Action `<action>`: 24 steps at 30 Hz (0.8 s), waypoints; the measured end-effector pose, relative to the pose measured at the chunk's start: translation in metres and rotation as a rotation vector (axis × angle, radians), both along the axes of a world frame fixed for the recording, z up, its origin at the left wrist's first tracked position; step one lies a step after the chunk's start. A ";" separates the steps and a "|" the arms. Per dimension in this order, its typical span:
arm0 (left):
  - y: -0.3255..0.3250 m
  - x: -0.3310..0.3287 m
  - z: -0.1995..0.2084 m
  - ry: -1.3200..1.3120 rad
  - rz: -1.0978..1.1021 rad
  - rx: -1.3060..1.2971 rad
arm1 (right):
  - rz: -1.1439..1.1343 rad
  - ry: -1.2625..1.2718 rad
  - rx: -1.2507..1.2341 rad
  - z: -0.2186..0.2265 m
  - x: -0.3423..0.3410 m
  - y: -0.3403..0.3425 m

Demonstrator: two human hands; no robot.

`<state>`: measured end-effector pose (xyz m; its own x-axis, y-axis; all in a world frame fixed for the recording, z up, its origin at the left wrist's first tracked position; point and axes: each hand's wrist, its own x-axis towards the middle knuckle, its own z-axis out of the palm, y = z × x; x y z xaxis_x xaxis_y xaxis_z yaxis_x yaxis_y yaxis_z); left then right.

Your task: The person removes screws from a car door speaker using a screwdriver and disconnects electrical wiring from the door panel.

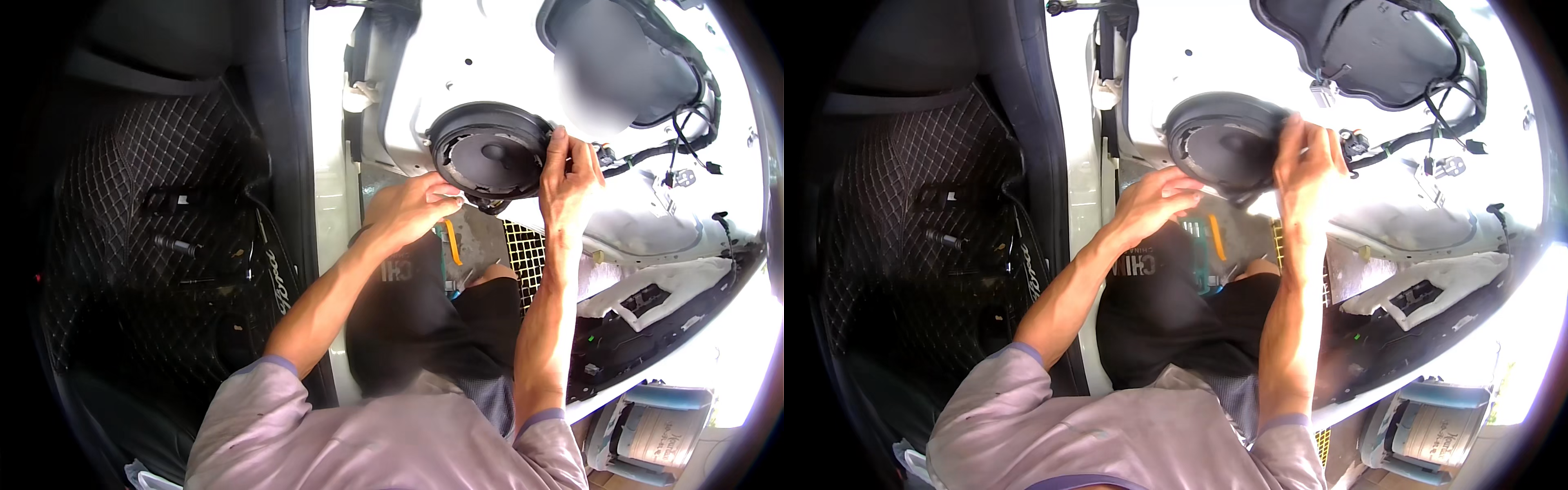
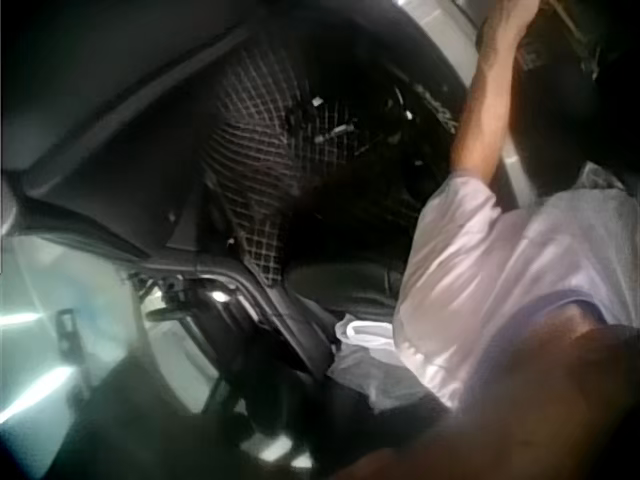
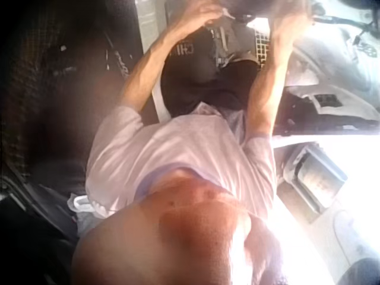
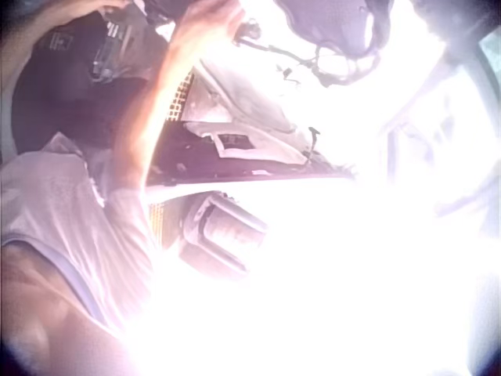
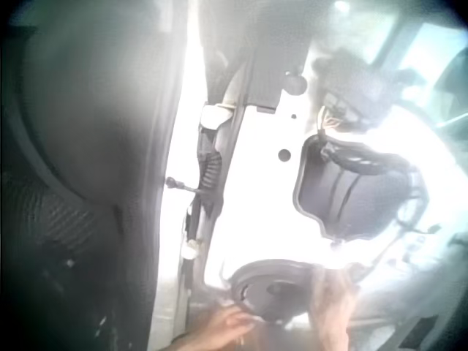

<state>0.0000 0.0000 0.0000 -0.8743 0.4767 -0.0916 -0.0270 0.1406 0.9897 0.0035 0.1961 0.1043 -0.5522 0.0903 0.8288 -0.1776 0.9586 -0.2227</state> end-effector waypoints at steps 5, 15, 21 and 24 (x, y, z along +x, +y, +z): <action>0.007 0.000 -0.012 -0.027 0.083 0.090 | 0.128 0.097 0.011 0.002 0.003 -0.003; -0.003 -0.003 -0.010 0.017 0.069 -0.020 | -0.046 0.110 -0.317 0.015 0.022 -0.003; -0.005 0.053 0.033 0.057 0.389 0.676 | 0.311 -0.530 -0.613 -0.004 0.069 -0.063; -0.014 0.065 0.040 -0.203 0.356 1.153 | 0.571 -0.721 -0.572 -0.006 0.059 -0.128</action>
